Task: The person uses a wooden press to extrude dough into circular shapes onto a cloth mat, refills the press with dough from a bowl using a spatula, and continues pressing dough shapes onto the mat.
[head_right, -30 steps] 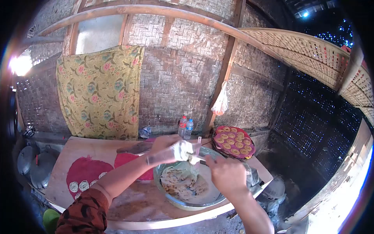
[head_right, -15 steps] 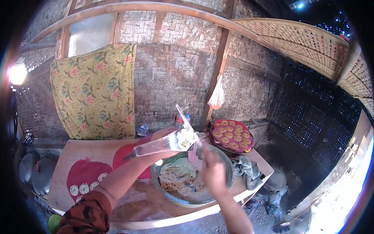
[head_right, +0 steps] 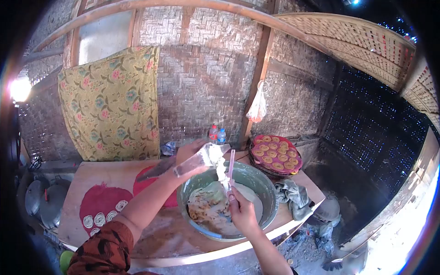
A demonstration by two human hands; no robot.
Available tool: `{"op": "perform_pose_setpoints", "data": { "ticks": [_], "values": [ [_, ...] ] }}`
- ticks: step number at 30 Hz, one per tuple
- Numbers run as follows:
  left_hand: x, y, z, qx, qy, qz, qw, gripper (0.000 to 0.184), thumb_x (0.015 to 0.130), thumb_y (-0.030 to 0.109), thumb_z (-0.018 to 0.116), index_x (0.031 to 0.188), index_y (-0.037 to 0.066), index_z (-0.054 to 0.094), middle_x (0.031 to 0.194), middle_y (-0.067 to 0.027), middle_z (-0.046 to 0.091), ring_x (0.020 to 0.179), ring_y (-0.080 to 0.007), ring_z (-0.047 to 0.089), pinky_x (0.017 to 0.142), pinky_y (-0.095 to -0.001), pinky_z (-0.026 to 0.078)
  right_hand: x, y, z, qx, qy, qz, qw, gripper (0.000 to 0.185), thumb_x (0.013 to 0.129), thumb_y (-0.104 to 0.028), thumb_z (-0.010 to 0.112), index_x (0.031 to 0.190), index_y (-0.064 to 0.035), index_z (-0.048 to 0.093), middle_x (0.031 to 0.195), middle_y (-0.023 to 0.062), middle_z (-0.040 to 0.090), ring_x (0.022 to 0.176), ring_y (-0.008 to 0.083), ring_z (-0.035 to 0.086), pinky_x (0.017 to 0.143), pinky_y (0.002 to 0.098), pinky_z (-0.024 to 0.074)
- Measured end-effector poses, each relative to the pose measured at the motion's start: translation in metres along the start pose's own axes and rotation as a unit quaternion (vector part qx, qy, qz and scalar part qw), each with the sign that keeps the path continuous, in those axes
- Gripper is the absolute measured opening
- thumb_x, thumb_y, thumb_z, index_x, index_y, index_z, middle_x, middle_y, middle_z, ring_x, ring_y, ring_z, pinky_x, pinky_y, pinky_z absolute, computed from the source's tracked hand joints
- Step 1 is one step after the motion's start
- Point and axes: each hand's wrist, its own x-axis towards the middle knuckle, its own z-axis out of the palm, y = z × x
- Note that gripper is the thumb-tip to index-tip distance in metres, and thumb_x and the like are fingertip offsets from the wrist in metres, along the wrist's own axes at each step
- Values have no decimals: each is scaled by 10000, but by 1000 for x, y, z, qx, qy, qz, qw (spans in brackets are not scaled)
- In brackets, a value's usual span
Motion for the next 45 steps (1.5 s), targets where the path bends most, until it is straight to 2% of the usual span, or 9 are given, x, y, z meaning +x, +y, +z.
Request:
{"op": "perform_pose_setpoints", "data": {
  "ticks": [6, 10, 14, 18, 22, 25, 28, 39, 45],
  "values": [
    [-4, -9, -20, -59, 0, -175, 983, 336, 763, 342, 719, 1027, 136, 688, 922, -95, 697, 857, -285, 677, 765, -369, 534, -9, 47, -49, -218, -38, 5, 975, 332, 928, -124, 563, 1250, -59, 606, 715, 157, 651, 682, 321, 670, 628, 400, 529],
    [-41, -23, -70, -22, -131, -235, 963, 405, 854, 370, 654, 1141, 84, 642, 1041, -91, 676, 950, -237, 633, 861, -351, 483, -42, 42, -54, -499, -81, -49, 861, 384, 859, -193, 647, 1216, -55, 607, 1263, 228, 532, 1099, 391, 567, 882, 447, 498],
    [-81, -25, -155, 105, -158, -240, 952, 428, 886, 326, 670, 1204, 43, 624, 1186, -99, 647, 1058, -211, 597, 951, -347, 434, -126, -27, -84, -260, -160, 109, 946, 174, 819, -73, 652, 972, 3, 622, 958, 149, 651, 914, 336, 644, 811, 388, 493],
    [-139, -54, -228, 170, -50, -259, 949, 420, 837, 164, 728, 1206, -2, 612, 1221, -116, 624, 1130, -220, 571, 995, -356, 414, -256, -27, -122, -106, -537, 401, 735, 99, 854, -119, 683, 936, -72, 713, 882, 80, 720, 765, 180, 698, 689, 296, 542],
    [-195, -81, -298, 177, -70, -361, 913, 404, 897, 201, 663, 1232, -14, 596, 1245, -98, 602, 1167, -198, 538, 1022, -328, 376, -364, -22, -61, 78, -604, 475, 635, 289, 931, -81, 551, 1208, -26, 614, 1100, 130, 689, 984, 208, 660, 874, 301, 505],
    [-218, -93, -322, 170, -73, -396, 900, 416, 927, 238, 627, 1266, 0, 585, 1273, -87, 584, 1194, -182, 511, 1041, -314, 348, -419, -30, -2, 522, -88, 555, 642, 316, 977, -127, 481, 1251, 24, 524, 1175, 126, 616, 1054, 187, 588, 914, 298, 450],
    [-225, -101, -332, 112, -21, -407, 906, 435, 919, 262, 633, 1270, 9, 590, 1275, -76, 584, 1193, -177, 509, 1045, -308, 334, -416, -25, 50, 275, -11, 435, 857, 364, 1041, -279, 369, 1110, 46, 519, 1042, 87, 580, 985, 158, 528, 862, 302, 395],
    [-213, -101, -361, 21, 109, -424, 899, 444, 869, 281, 692, 1226, 23, 631, 1196, -68, 628, 1131, -163, 545, 982, -304, 372, -309, -100, 72, -199, -73, 308, 928, 386, 1010, -322, 464, 852, 22, 540, 589, 42, 551, 515, 146, 525, 487, 330, 378],
    [-191, -84, -346, 97, 116, -360, 921, 430, 859, 291, 685, 1157, -17, 651, 1156, -86, 642, 1040, -188, 579, 913, -325, 425, -238, -154, 76, 477, 325, 159, 801, 355, 1033, -261, 391, 839, -9, 549, 576, 12, 480, 473, 123, 484, 443, 255, 367]
  ]
}}
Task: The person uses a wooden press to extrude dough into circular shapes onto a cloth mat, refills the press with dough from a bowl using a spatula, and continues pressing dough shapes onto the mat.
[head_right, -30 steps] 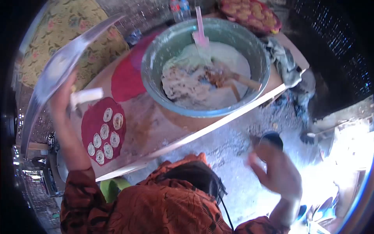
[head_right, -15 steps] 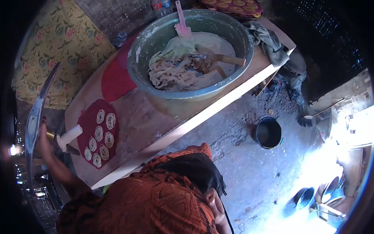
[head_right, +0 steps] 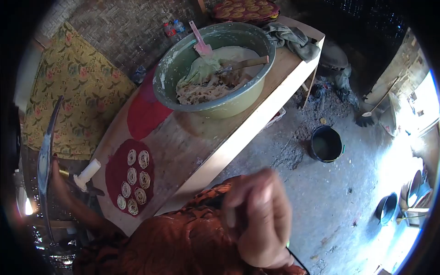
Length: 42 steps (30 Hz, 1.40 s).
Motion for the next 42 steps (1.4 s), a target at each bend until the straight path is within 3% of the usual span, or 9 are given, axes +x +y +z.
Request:
{"op": "perform_pose_setpoints", "data": {
  "ticks": [3, 9, 12, 15, 19, 23, 25, 33, 42],
  "values": [
    [14, -19, 1, -42, -13, 45, 998, 430, 844, 277, 703, 1154, -16, 652, 1149, -114, 641, 1041, -194, 577, 916, -332, 425, 14, 0, 52, 94, -3, -69, 993, 291, 1036, -397, 343, 964, -122, 401, 565, -11, 322, 366, 62, 248, 314, 212, 201],
    [-3, -13, -3, -70, 21, -1, 997, 326, 846, 245, 707, 1070, 10, 676, 994, -88, 649, 903, -163, 586, 804, -318, 452, 52, -25, 117, -164, -245, -278, 914, 219, 911, -231, 424, 813, -59, 520, 608, 69, 492, 473, 173, 450, 439, 315, 361],
    [-15, -29, -22, -78, 22, -123, 989, 266, 859, 234, 696, 1014, 19, 681, 927, -53, 640, 830, -139, 580, 751, -304, 453, 87, -42, 158, -363, -518, -372, 680, 199, 848, -148, 465, 738, -28, 579, 630, 109, 577, 527, 229, 552, 501, 366, 441],
    [-40, -79, -52, -122, 62, -57, 989, 223, 872, 239, 686, 955, 32, 675, 817, -20, 608, 733, -111, 562, 678, -279, 444, 116, 59, 162, -366, -814, 59, 447, 194, 903, -190, 558, 829, -39, 654, 692, 83, 635, 637, 208, 596, 609, 334, 480],
    [-91, -165, -114, -164, 102, -88, 977, 317, 876, 269, 692, 1105, 49, 695, 845, -26, 626, 752, -113, 561, 683, -281, 431, 95, 216, 37, -412, -872, 206, 167, 152, 804, -186, 642, 878, -54, 643, 773, 58, 655, 748, 184, 598, 691, 395, 474],
    [-155, -150, -166, -110, 149, -168, 968, 308, 862, 283, 709, 1066, 54, 697, 844, -34, 633, 747, -120, 569, 686, -284, 441, 63, 238, -6, -397, -843, 274, 237, 162, 821, -182, 609, 925, -62, 640, 768, 53, 632, 760, 178, 569, 691, 372, 464],
    [-181, -139, -182, -62, 173, -210, 960, 311, 852, 284, 721, 1050, 46, 691, 844, -41, 637, 750, -125, 576, 692, -289, 451, 67, 268, -20, -525, -659, 519, 145, 155, 831, -143, 598, 948, -45, 622, 797, 48, 622, 768, 160, 549, 688, 354, 459],
    [-227, -99, -236, 77, 188, -400, 894, 336, 812, 285, 770, 986, 17, 665, 847, -66, 654, 763, -147, 606, 716, -308, 488, 90, 286, -66, -307, -810, 482, 129, 126, 900, -108, 615, 980, -12, 605, 868, 8, 593, 844, 100, 488, 748, 288, 425],
    [-247, -117, -237, 63, 308, -267, 911, 421, 757, 133, 809, 1113, -6, 633, 1050, -82, 657, 950, -191, 613, 889, -345, 467, 82, 283, -46, -307, -826, 460, 106, 100, 901, -101, 593, 965, -32, 626, 864, 4, 633, 824, 87, 519, 765, 283, 440]
  ]
}}
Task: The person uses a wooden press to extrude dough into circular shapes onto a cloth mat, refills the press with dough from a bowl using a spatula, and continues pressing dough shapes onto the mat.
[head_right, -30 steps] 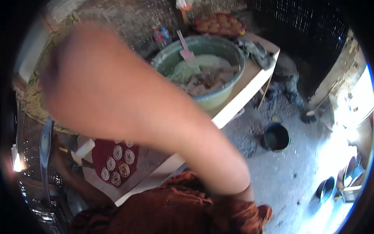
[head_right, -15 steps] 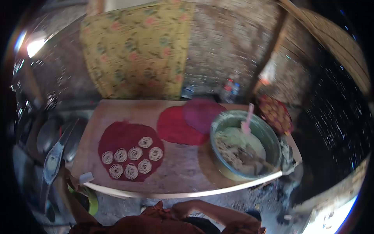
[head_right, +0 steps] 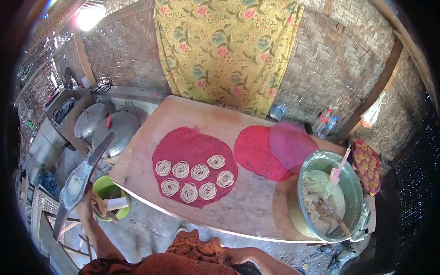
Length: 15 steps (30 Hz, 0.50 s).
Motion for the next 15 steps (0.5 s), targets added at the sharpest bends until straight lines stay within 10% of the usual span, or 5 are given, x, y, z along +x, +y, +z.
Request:
{"op": "perform_pose_setpoints", "data": {
  "ticks": [6, 10, 15],
  "values": [
    [18, -53, -21, -109, -40, 12, 993, 381, 822, 22, 677, 1187, -50, 594, 1184, -139, 617, 1102, -244, 588, 947, -382, 465, -48, -30, -6, 57, 298, 106, 947, 191, 937, -235, 617, 1023, -70, 661, 961, 50, 681, 927, 151, 623, 832, 324, 505],
    [15, -33, -14, -94, -101, -1, 990, 366, 823, 75, 698, 1155, -55, 615, 1173, -163, 628, 1067, -251, 607, 985, -375, 443, -108, -63, 6, -34, 238, 244, 939, 301, 912, -386, 618, 1019, -111, 681, 981, 99, 701, 914, 260, 660, 812, 388, 511],
    [23, -47, 1, -111, -112, -3, 988, 334, 843, 83, 687, 1138, -57, 618, 1191, -160, 619, 1071, -246, 605, 985, -376, 448, -127, -40, 52, 22, 21, 293, 956, 363, 943, -422, 587, 1010, -85, 703, 897, 65, 717, 838, 173, 656, 773, 333, 512]
  ]
}}
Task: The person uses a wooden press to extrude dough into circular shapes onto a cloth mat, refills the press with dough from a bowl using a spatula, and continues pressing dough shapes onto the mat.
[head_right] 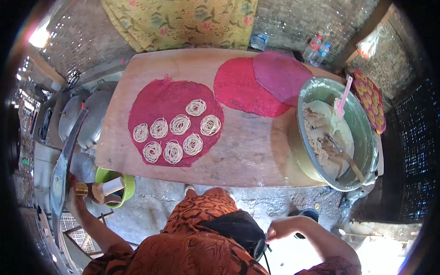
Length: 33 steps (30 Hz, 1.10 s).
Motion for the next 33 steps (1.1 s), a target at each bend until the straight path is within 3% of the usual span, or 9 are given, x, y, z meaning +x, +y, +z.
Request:
{"op": "perform_pose_setpoints", "data": {
  "ticks": [3, 7, 12, 17, 20, 23, 28, 31, 33],
  "values": [
    [13, 12, 27, 0, 2, -4, 1000, 287, 852, 91, 673, 1102, -45, 629, 1111, -124, 626, 999, -224, 599, 911, -349, 472, 3, 21, 8, 49, -59, -25, 997, 412, 949, -433, 578, 1024, -47, 700, 893, 66, 719, 834, 160, 650, 771, 317, 511],
    [16, 52, 90, -22, -204, 119, 971, 355, 830, 131, 627, 1143, -32, 583, 959, -88, 543, 882, -170, 496, 836, -322, 434, -50, -19, -72, 59, 287, 91, 952, 128, 873, -190, 665, 949, -102, 719, 792, 40, 701, 754, 120, 638, 695, 310, 505],
    [19, 95, 168, -316, -282, 43, 905, 199, 827, 152, 598, 975, 55, 507, 868, -26, 422, 806, -146, 418, 752, -306, 354, -63, -92, -151, -42, 601, -198, 773, 223, 884, -266, 668, 1012, -87, 698, 859, 58, 685, 784, 140, 638, 681, 339, 498],
    [13, 90, 234, -478, -297, -125, 817, 175, 831, 174, 591, 947, 56, 532, 835, -26, 475, 730, -147, 453, 677, -334, 368, 56, -139, -176, -39, 350, -512, 783, 749, 871, -477, 661, 1392, -9, 395, 1215, 152, 590, 1067, 243, 580, 922, 372, 470],
    [0, 62, 255, -490, -302, -227, 786, 122, 860, 164, 577, 930, 66, 561, 886, -44, 526, 813, -180, 526, 763, -379, 460, 97, -141, -141, 315, -48, -511, 798, 661, 870, -333, 703, 1357, -47, 360, 931, 84, 573, 663, 111, 497, 577, 274, 431],
    [-12, 47, 267, -431, -214, -280, 831, 113, 875, 127, 568, 963, 59, 589, 954, -66, 583, 909, -211, 575, 835, -397, 486, 78, -128, -112, 490, -121, -417, 756, 582, 894, -200, 682, 1339, -69, 330, 714, 10, 483, 448, 63, 413, 379, 233, 340],
    [-16, -51, 236, 145, -291, 36, 945, 276, 838, 111, 668, 1093, 44, 586, 1089, -108, 630, 1026, -214, 613, 892, -358, 503, 7, -120, -121, 422, 265, -330, 802, 663, 906, -67, 595, 1456, -100, 226, 716, 56, 522, 457, 103, 445, 405, 280, 382],
    [-66, -16, 251, 113, -455, 193, 862, 400, 803, 177, 711, 1152, 31, 580, 1067, -117, 636, 1002, -262, 624, 897, -383, 498, 8, -127, -128, 125, 631, -305, 702, 725, 909, -64, 571, 1497, -88, 147, 773, 149, 587, 574, 212, 573, 546, 371, 492],
    [-86, 17, 261, 92, -481, 150, 859, 416, 805, 186, 716, 1164, 30, 574, 1091, -117, 633, 1004, -270, 623, 898, -386, 496, -8, -142, -128, 88, 641, -239, 724, 762, 881, -14, 538, 1509, -77, 112, 954, 263, 617, 785, 369, 650, 738, 435, 524]
  ]
}}
